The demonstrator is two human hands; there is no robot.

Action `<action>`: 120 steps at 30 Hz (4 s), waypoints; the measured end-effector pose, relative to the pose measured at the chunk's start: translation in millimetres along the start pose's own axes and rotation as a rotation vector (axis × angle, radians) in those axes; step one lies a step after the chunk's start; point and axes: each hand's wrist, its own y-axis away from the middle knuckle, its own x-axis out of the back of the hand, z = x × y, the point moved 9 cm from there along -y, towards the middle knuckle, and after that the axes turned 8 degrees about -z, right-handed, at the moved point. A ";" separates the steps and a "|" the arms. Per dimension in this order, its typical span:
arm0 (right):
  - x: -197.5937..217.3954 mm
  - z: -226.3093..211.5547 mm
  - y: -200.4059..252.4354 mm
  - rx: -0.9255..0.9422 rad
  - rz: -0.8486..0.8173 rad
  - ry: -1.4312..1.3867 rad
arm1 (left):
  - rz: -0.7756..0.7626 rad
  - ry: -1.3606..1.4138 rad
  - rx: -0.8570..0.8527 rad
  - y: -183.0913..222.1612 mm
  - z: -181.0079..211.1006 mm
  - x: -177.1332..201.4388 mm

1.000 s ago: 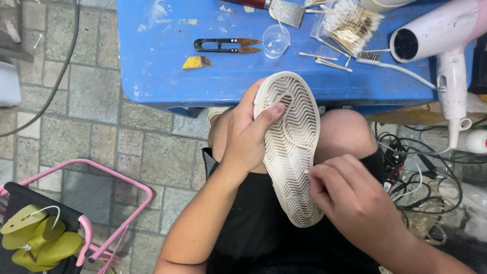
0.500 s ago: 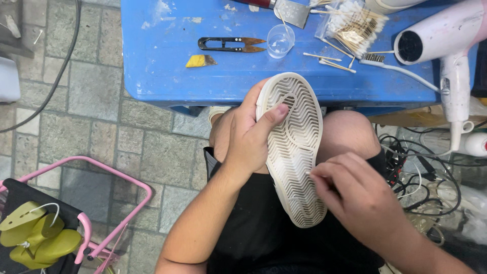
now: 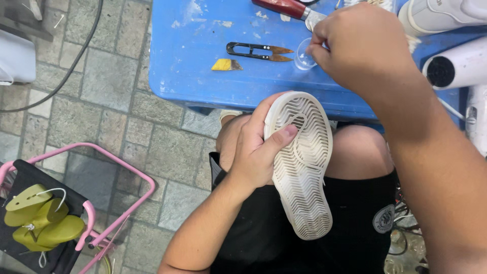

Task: The person applies a liquid from a small container to the sole of a white sneaker using a cotton swab. They hold the shoe and swipe the swab across the grooves of the sole while sitting at a blue table.

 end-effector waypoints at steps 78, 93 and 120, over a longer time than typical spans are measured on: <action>4.6 -91.1 198.5 -0.004 0.140 -0.592 | 0.032 -0.253 0.055 -13.8 -5.7 -22.9; 4.5 -106.0 198.8 -0.019 0.074 -0.532 | 0.035 -0.230 0.047 -11.2 -5.4 -21.5; 12.4 -113.7 186.0 0.144 0.056 -0.365 | 0.027 -0.189 0.036 -14.0 -8.1 -25.0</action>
